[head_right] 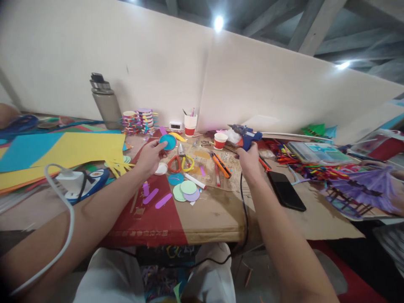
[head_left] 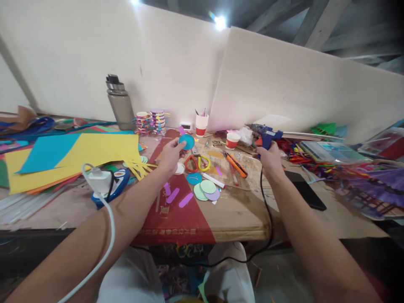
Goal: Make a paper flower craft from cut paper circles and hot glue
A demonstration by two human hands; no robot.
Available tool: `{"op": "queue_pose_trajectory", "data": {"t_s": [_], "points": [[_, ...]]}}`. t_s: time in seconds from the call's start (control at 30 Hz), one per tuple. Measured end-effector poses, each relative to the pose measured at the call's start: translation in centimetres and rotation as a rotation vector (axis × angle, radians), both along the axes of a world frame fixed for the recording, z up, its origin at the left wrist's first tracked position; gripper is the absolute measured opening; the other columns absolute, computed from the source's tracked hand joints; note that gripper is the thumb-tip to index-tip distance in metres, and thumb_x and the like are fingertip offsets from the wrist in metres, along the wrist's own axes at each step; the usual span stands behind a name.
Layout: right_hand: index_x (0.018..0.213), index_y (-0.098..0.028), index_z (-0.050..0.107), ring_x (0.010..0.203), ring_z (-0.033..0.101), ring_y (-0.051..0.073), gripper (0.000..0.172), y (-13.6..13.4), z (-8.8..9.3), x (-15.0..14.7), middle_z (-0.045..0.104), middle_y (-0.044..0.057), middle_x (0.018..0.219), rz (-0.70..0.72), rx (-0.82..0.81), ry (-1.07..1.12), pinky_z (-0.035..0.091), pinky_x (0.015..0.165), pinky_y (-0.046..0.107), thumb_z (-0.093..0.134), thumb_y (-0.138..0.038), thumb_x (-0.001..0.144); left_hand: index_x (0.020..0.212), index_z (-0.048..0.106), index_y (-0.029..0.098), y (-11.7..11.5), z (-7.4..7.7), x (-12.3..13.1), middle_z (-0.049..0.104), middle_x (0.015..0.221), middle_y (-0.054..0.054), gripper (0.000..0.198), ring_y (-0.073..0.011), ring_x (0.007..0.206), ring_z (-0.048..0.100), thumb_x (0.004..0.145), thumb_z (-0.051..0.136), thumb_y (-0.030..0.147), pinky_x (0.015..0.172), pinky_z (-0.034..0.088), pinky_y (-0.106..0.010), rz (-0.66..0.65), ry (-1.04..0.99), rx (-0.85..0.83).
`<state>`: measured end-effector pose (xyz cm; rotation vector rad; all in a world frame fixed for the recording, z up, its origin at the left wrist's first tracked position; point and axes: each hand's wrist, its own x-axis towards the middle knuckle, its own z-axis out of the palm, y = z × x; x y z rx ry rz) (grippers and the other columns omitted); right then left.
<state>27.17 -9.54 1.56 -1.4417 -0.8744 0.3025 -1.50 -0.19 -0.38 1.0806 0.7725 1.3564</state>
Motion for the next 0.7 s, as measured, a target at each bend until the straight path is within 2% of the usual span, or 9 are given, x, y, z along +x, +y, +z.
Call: {"op": "queue_pose_trajectory", "data": {"t_s": [0.07,0.13,0.27,0.33,0.47,0.7], "points": [[0.090,-0.022,0.048,0.060,0.053,0.011,0.031,0.5,1.3,-2.5,0.060,-0.002,0.081,0.188,0.063,0.102,0.046,0.053,0.023,0.058,-0.019,0.060,0.071,0.057,0.015,0.0,0.1,-0.1,0.058,0.056,0.002,0.020,-0.0076,0.049,0.050,0.065,0.073,0.024,0.047,0.035,-0.019,-0.005,-0.027,-0.013],[0.091,-0.022,0.050,0.060,0.054,0.011,0.032,0.6,2.0,-5.2,0.061,-0.003,0.079,0.348,0.110,0.063,0.045,0.053,0.023,0.060,-0.018,0.061,0.073,0.057,0.014,0.1,0.2,-0.3,0.059,0.058,0.001,0.020,-0.0081,0.050,0.051,0.065,0.072,0.025,0.047,0.035,-0.019,-0.005,-0.034,-0.020],[0.092,-0.022,0.050,0.060,0.053,0.012,0.018,0.0,1.4,-9.3,0.057,-0.004,0.070,0.481,0.040,-0.096,0.045,0.058,0.027,0.056,-0.032,0.078,0.072,0.055,0.014,0.2,0.1,-0.6,0.058,0.057,0.001,0.021,-0.0083,0.050,0.052,0.065,0.071,0.025,0.047,0.036,-0.019,0.033,-0.023,-0.038],[0.097,-0.021,0.051,0.060,0.052,0.014,0.022,-0.4,0.4,-10.3,0.060,-0.001,0.077,0.487,-0.010,-0.211,0.045,0.059,0.029,0.053,-0.038,0.083,0.072,0.054,0.015,0.3,-0.1,-0.7,0.057,0.057,0.002,0.021,-0.0081,0.050,0.052,0.065,0.071,0.025,0.047,0.036,-0.019,0.060,-0.023,-0.038],[0.099,-0.019,0.056,0.075,0.057,0.020,0.028,-0.8,-1.2,-10.7,0.064,0.006,0.087,0.458,-0.079,-0.455,0.046,0.072,0.036,0.052,-0.043,0.086,0.072,0.055,0.015,0.5,-0.4,-0.5,0.057,0.056,0.001,0.020,-0.0078,0.048,0.050,0.066,0.070,0.027,0.046,0.035,-0.020,0.084,0.013,-0.018],[0.122,-0.017,0.054,0.092,0.060,0.026,0.039,-1.0,-1.5,-11.2,0.066,0.012,0.106,0.487,-0.105,-0.574,0.046,0.084,0.040,0.048,-0.038,0.091,0.074,0.058,0.014,0.1,-0.5,-0.3,0.060,0.058,0.000,0.019,-0.0078,0.049,0.050,0.067,0.068,0.030,0.048,0.036,-0.021,0.080,0.096,0.047]]}}
